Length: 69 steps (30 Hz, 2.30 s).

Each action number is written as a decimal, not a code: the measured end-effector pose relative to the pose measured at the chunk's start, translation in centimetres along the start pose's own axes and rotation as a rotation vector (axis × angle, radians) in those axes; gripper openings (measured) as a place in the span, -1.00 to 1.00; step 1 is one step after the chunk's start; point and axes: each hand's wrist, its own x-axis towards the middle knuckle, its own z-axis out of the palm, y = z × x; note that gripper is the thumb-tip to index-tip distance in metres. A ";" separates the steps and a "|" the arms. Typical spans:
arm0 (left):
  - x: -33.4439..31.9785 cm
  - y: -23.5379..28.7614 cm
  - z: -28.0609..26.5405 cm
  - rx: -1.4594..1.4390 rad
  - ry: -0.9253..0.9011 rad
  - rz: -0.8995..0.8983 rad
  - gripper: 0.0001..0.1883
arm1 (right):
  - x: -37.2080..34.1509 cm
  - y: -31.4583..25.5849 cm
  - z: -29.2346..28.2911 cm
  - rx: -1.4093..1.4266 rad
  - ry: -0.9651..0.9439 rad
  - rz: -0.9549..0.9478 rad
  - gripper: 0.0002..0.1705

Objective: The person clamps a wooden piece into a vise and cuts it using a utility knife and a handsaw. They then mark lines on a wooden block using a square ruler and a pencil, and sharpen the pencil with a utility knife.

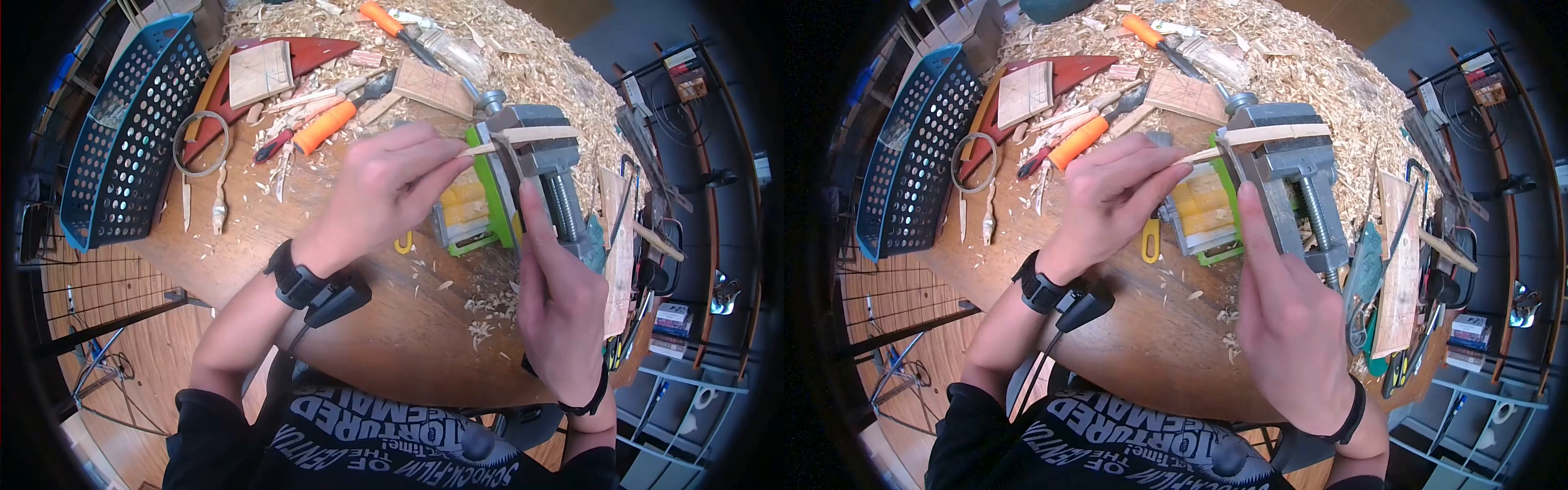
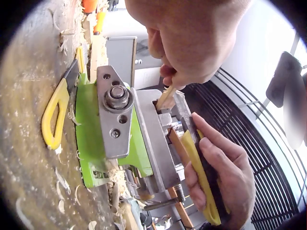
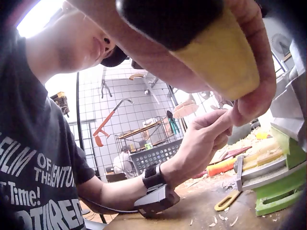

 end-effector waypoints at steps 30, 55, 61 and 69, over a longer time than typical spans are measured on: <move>0.1 -0.1 0.0 0.045 0.006 -0.010 -0.91 | 2.4 0.6 0.5 0.067 0.013 -0.085 -0.40; -0.1 0.6 -0.2 0.063 -0.032 -0.091 -0.85 | 2.7 1.0 1.0 0.121 -0.173 0.196 -0.60; -0.1 0.1 0.3 0.060 -0.031 -0.011 -0.84 | 2.5 0.8 1.4 0.127 -0.163 0.196 -0.64; -0.2 0.3 0.3 0.118 -0.030 0.004 -0.90 | 2.2 0.2 1.4 0.165 -0.159 0.257 -0.67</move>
